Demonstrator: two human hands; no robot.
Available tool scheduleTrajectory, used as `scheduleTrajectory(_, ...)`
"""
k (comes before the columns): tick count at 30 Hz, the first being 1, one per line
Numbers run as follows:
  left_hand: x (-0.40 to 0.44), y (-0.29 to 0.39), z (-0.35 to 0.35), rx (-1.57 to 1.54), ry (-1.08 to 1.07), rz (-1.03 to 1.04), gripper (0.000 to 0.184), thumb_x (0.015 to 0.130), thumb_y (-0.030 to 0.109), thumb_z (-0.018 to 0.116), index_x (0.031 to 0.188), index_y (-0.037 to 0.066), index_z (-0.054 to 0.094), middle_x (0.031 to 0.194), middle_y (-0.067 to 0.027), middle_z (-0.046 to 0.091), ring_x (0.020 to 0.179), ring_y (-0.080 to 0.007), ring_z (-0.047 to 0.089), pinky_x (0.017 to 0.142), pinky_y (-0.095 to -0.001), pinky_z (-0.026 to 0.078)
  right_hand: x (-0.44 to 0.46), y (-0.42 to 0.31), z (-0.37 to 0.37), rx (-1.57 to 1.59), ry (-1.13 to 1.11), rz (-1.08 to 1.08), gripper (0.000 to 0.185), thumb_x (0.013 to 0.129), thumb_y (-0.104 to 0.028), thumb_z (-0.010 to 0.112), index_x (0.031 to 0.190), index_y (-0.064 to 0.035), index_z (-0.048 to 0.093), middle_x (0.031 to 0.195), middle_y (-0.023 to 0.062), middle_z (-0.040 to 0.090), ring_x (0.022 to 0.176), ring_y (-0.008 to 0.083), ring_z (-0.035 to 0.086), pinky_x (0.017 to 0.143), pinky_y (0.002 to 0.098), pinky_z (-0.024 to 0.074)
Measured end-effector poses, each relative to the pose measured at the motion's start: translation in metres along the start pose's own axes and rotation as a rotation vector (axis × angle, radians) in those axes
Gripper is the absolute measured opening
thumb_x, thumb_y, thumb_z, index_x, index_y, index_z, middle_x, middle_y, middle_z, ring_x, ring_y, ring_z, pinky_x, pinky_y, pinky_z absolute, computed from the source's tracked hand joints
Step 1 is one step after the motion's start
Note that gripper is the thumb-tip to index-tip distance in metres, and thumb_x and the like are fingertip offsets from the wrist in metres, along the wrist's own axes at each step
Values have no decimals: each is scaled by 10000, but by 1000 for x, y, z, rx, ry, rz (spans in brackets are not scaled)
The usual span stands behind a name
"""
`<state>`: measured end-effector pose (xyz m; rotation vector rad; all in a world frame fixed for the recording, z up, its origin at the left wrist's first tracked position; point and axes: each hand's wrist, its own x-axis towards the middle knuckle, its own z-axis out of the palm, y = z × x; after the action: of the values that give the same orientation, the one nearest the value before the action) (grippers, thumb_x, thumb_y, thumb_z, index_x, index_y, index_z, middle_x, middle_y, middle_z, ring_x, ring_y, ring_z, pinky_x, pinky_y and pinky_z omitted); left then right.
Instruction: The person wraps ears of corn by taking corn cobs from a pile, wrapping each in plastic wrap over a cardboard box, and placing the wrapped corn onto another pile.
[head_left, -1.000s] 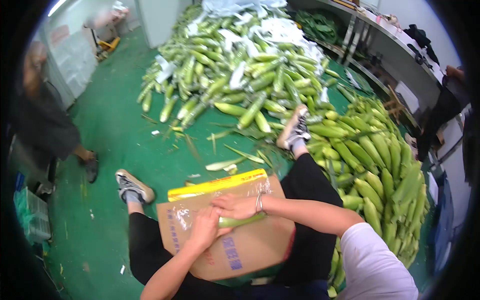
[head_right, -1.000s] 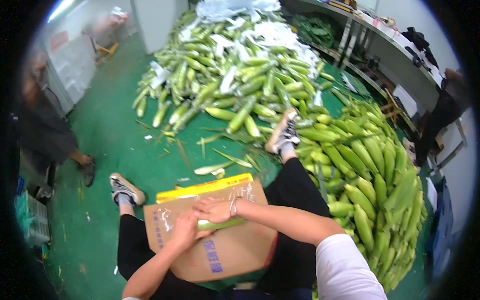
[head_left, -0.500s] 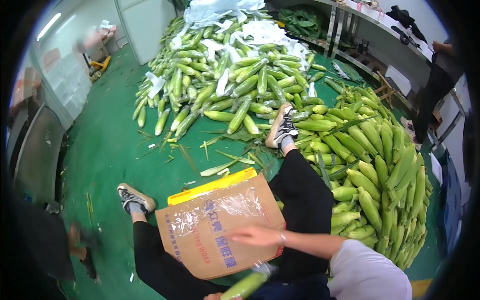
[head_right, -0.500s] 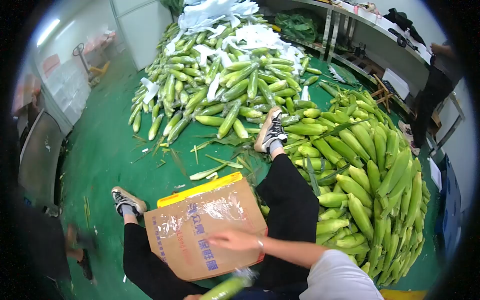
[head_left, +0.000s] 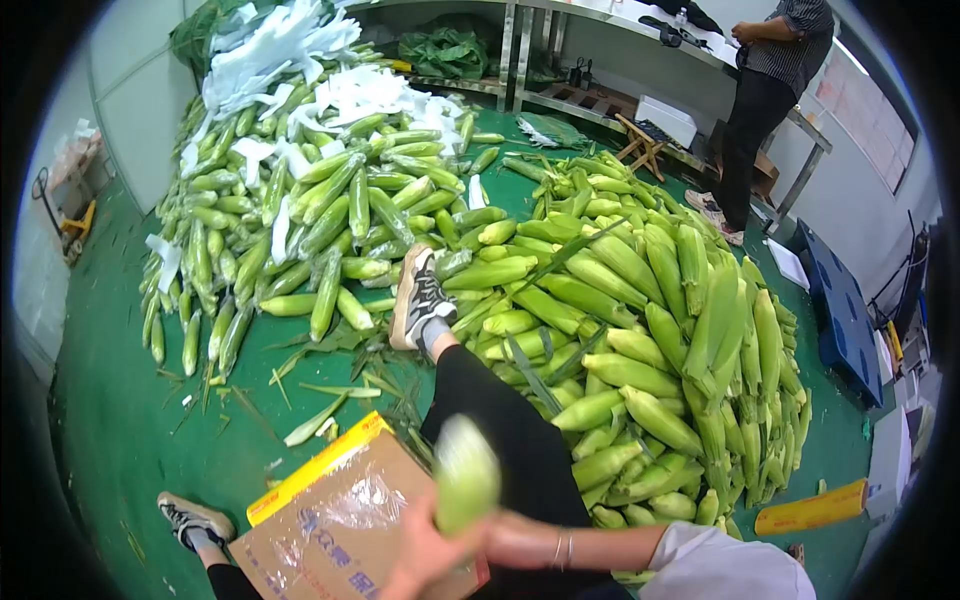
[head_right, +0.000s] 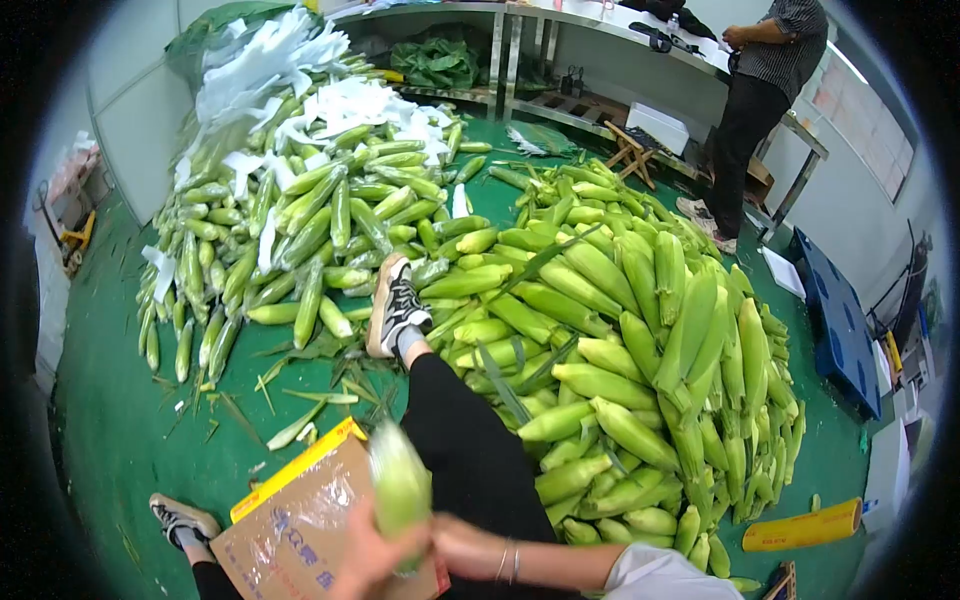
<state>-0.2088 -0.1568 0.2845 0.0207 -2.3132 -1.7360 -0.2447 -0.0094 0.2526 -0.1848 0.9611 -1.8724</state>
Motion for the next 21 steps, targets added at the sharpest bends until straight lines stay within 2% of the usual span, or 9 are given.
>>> scheduleTrajectory(1, 40, -15, -8, -106, 33, -345, 359, 735, 253, 769, 973, 18, 641, 867, -112, 669, 752, -196, 645, 696, -338, 522, 29, -23, -31, -729, 185, -259, 321, 874, -54, 519, 1189, -14, 568, 1035, 108, 617, 936, 220, 616, 854, 330, 488)
scheduleTrajectory(2, 93, -19, -18, -224, 117, -535, 365, 780, 259, 728, 1009, -1, 614, 882, -101, 666, 797, -198, 639, 715, -349, 519, 50, -66, -60, -914, 332, -477, 279, 888, -62, 500, 1151, 15, 554, 991, 127, 620, 916, 222, 616, 818, 337, 499)
scheduleTrajectory(4, 211, -90, -55, -340, 186, -413, 404, 879, 350, 629, 1075, 3, 567, 891, -117, 649, 773, -217, 642, 651, -362, 522, 91, -156, -105, -1364, 640, -251, 290, 828, -6, 499, 1114, 31, 537, 1009, 189, 612, 932, 310, 606, 836, 367, 497)
scheduleTrajectory(5, 275, -92, -75, -442, 307, -522, 430, 906, 402, 582, 1097, 17, 565, 948, -116, 634, 790, -221, 624, 681, -369, 517, 125, -165, -164, -1635, 742, -398, 360, 785, -5, 504, 1143, 28, 527, 1071, 235, 591, 976, 376, 586, 874, 406, 484)
scheduleTrajectory(7, 363, -81, -122, -754, 237, -188, 460, 919, 430, 566, 1153, 35, 549, 1052, -97, 602, 903, -204, 563, 813, -383, 480, 172, -184, -241, -1911, 580, -228, 492, 729, 12, 521, 1220, 12, 496, 1174, 240, 547, 1118, 385, 521, 974, 422, 430)
scheduleTrajectory(8, 368, -54, -139, -725, 251, -135, 693, 921, 434, 565, 1417, 23, 308, 1399, -220, 419, 1278, -290, 431, 1036, -432, 385, 187, -192, -260, -1986, 426, -187, 531, 716, 7, 537, 1245, 1, 486, 1205, 240, 529, 1160, 380, 497, 1003, 415, 413)
scheduleTrajectory(13, 206, -32, -210, -68, 312, -157, 426, 913, 254, 617, 1216, -29, 519, 1035, -108, 654, 914, -177, 644, 789, -309, 520, 227, -225, -273, -2123, 0, 347, 724, 572, -170, 792, 1236, -47, 530, 1201, 207, 581, 1123, 360, 547, 964, 417, 445)
scheduleTrajectory(17, -43, -70, -279, 684, 697, -451, 166, 860, 134, 632, 892, -26, 607, 698, -56, 598, 634, -111, 527, 593, -271, 453, 203, -229, -238, -1860, 136, -424, 671, 596, -185, 777, 1196, -16, 527, 1037, 195, 643, 976, 337, 618, 876, 397, 494)
scheduleTrajectory(21, -191, -59, -237, 881, 660, -877, 275, 849, 218, 659, 820, -44, 580, 697, -178, 631, 661, -254, 635, 605, -356, 497, 196, -201, -49, -1597, 133, -614, 553, 681, -226, 739, 1144, -8, 528, 990, 191, 637, 912, 301, 635, 822, 364, 509)
